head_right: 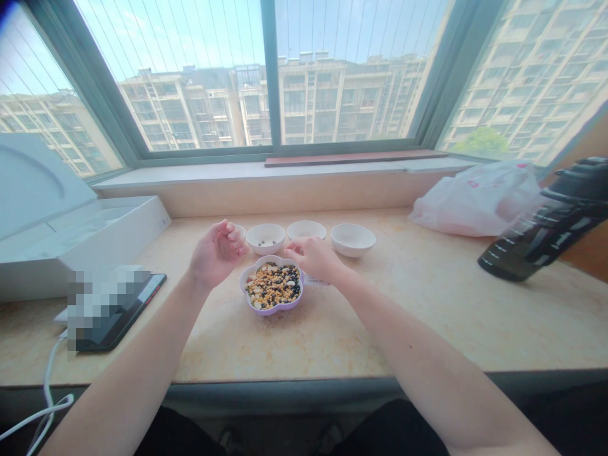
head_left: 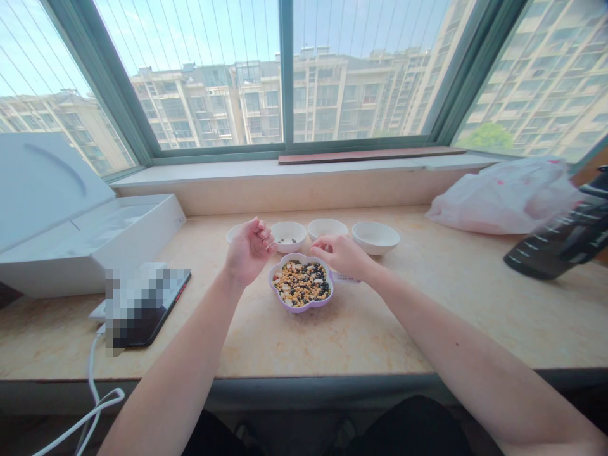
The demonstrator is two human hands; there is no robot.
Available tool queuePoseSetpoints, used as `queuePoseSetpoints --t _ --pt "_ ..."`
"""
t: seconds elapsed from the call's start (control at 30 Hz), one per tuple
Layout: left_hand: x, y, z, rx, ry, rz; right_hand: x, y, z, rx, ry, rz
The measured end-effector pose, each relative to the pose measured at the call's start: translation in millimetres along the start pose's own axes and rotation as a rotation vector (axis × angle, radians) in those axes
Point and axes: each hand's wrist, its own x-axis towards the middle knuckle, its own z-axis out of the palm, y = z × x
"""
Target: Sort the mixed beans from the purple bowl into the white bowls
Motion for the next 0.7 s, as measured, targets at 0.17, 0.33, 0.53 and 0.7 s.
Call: queuePoseSetpoints --t 0.17,0.33,0.53,0.7 --pt "-2.2 -4.0 2.4 0.057 -0.048 0.005 -0.3 -0.9 -0.5 -0.009 0.006 -0.01" --pt "-2.6 -12.2 3.5 0.3 -0.026 0.111 -0.2 -1.0 -0.9 0.002 0.001 -0.011" --pt "-5.1 -22.9 1.8 0.845 0.027 0.427 0.2 -1.3 -0.2 0.084 -0.006 -0.016" --pt "-6.3 -30.4 -1.3 1.276 -0.092 0.619 -0.8 -8.3 0.1 0.348 -0.049 0.005"
